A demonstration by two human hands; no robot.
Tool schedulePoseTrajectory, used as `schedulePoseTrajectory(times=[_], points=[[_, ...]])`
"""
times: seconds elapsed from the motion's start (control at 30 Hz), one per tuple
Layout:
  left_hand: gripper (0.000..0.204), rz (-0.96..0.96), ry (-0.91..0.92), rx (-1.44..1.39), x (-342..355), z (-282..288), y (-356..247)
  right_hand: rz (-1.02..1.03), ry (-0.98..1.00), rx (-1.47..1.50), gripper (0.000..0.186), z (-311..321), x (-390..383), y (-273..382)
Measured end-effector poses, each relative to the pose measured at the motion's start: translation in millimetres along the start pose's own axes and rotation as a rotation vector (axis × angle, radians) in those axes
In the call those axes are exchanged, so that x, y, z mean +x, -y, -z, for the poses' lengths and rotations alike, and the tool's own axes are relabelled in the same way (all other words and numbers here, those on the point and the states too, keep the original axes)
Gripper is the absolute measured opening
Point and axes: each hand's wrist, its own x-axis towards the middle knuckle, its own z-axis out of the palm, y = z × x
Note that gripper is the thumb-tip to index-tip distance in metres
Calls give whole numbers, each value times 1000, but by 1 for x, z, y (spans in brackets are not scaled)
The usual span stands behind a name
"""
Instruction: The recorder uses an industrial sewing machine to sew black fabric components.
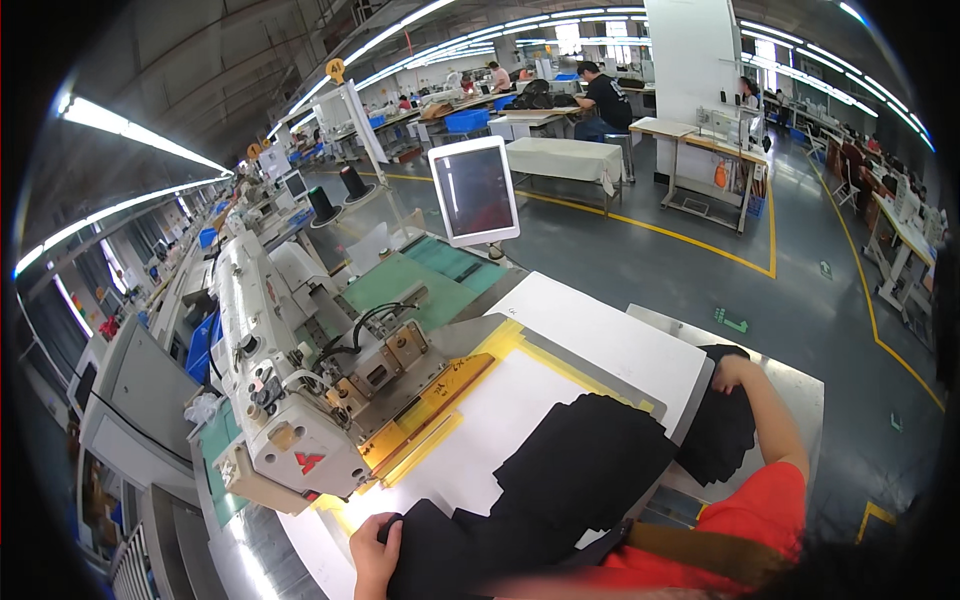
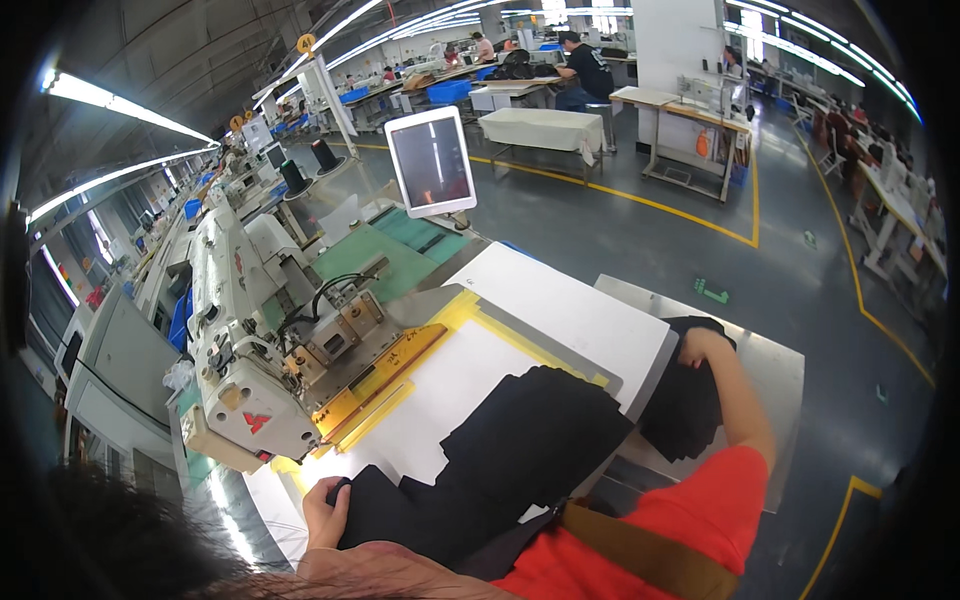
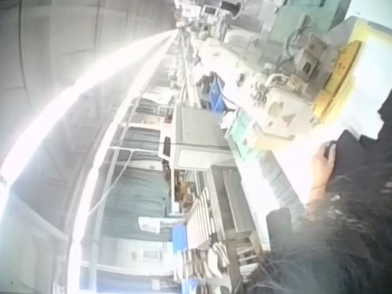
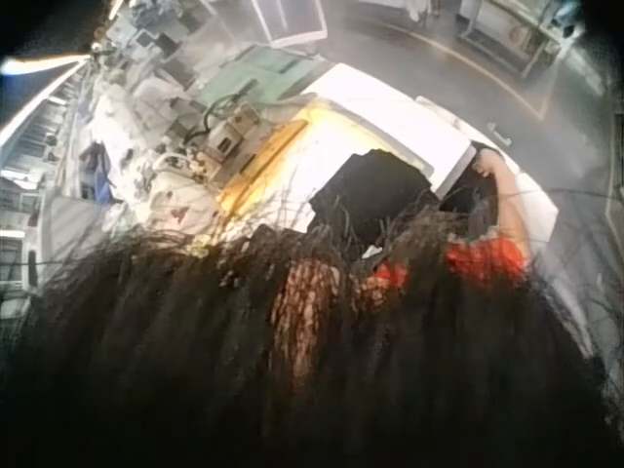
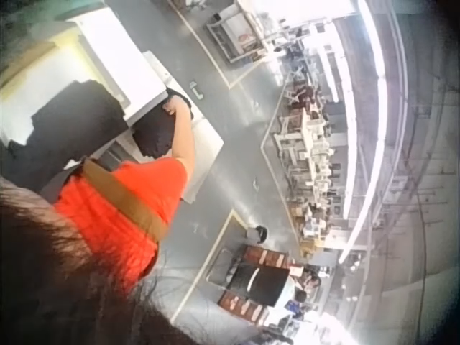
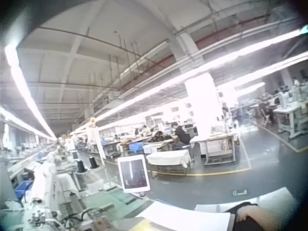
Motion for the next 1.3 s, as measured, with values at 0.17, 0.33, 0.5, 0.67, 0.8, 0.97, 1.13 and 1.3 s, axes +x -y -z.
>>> schedulePoseTrajectory(times=[0.17,0.33,0.5,0.67,0.8,0.97,1.13,1.3], points=[[14,1,-21,-32,2,1,3,643,-1174,-10,14,49,-30,150],[14,24,-66,-139,-2,4,10,1659,-618,-62,54,-40,-81,346],[21,204,-78,-96,-2,10,21,2466,-482,-140,48,-150,-130,450],[32,242,-164,425,1,32,45,2574,-358,-319,22,-207,-129,502],[34,150,-384,572,8,38,55,2429,-160,-226,16,-208,-119,519],[10,166,-288,473,10,29,21,2158,-451,-438,27,-153,-84,483],[19,-149,-34,374,6,-1,-31,1980,-606,-454,32,-118,-59,441],[48,-183,207,361,28,-30,-37,1761,-670,-412,39,-120,-71,426]])
